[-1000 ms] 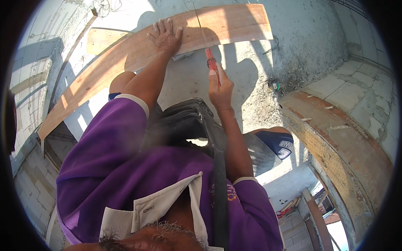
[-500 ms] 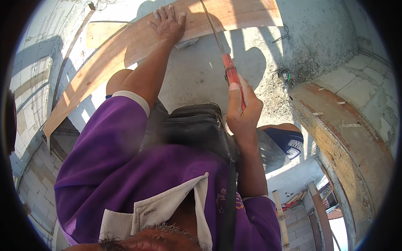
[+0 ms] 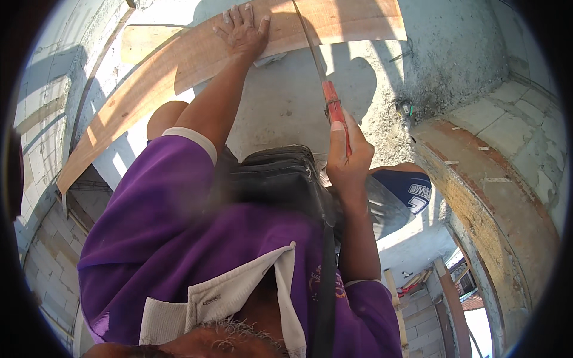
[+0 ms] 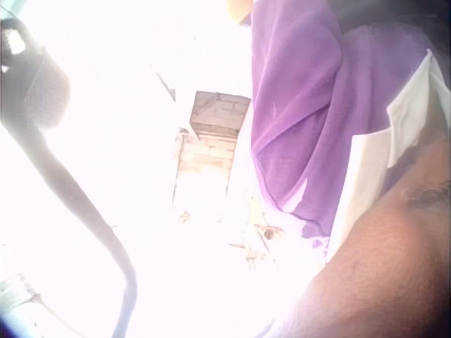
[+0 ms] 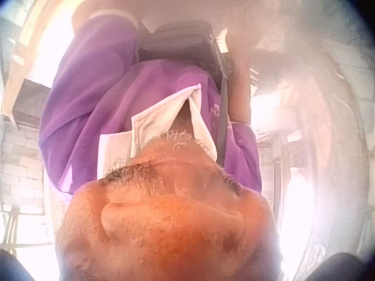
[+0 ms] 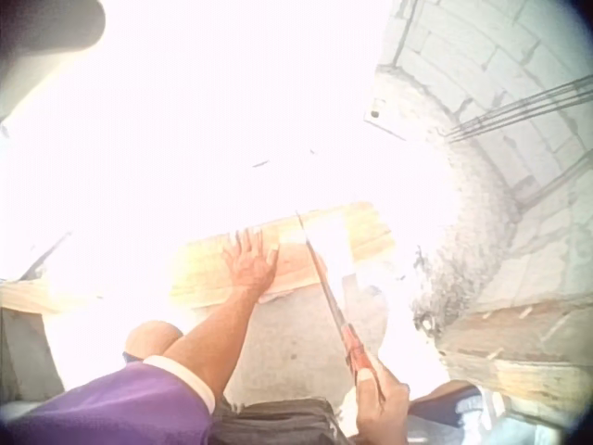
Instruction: The person measures a wooden board with a tape measure, marks a line with a marker, and سپس cuts the board using a hand saw while supporting the wood with their other hand and knee.
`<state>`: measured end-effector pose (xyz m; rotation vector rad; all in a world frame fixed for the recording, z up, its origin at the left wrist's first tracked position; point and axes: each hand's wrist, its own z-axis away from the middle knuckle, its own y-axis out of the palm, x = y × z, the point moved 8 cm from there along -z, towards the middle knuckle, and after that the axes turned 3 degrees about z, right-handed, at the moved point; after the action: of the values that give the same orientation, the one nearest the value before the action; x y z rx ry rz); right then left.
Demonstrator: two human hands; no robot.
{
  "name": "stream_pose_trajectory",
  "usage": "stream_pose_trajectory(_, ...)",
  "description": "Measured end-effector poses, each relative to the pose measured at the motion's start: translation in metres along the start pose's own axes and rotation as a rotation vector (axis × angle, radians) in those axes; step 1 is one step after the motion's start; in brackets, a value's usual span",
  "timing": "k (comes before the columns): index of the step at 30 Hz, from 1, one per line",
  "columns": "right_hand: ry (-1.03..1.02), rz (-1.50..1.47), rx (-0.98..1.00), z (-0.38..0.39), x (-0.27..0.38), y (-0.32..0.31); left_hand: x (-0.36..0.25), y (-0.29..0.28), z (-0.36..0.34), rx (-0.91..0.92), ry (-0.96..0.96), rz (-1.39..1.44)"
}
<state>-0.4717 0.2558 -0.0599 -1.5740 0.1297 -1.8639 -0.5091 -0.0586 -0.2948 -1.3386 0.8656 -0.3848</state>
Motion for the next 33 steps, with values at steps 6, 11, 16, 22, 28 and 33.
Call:
stream_pose_trajectory(6,-0.104,0.149,-0.063,-0.088,-0.002,0.044,-0.002,-0.005,-0.007,-0.055,0.007,0.002)
stream_pose_trajectory(11,-0.082,0.117,-0.022,-0.042,-0.01,0.032,-0.004,-0.011,0.002,0.019,0.01,-0.007)
stream_pose_trajectory(16,0.049,0.036,-0.017,0.013,-0.015,-0.002,-0.002,-0.006,0.004,0.095,-0.057,-0.031)
stream_pose_trajectory(22,0.017,0.016,-0.083,-0.066,-0.044,0.017,-0.006,-0.004,-0.004,-0.028,-0.024,0.015)
stream_pose_trajectory(28,0.075,-0.21,-0.088,-0.063,-0.051,0.024,-0.007,-0.013,0.001,0.025,-0.026,0.145)
stream_pose_trajectory(33,0.097,-0.246,-0.094,-0.06,-0.048,0.031,-0.007,-0.009,-0.021,0.149,-0.052,0.093)
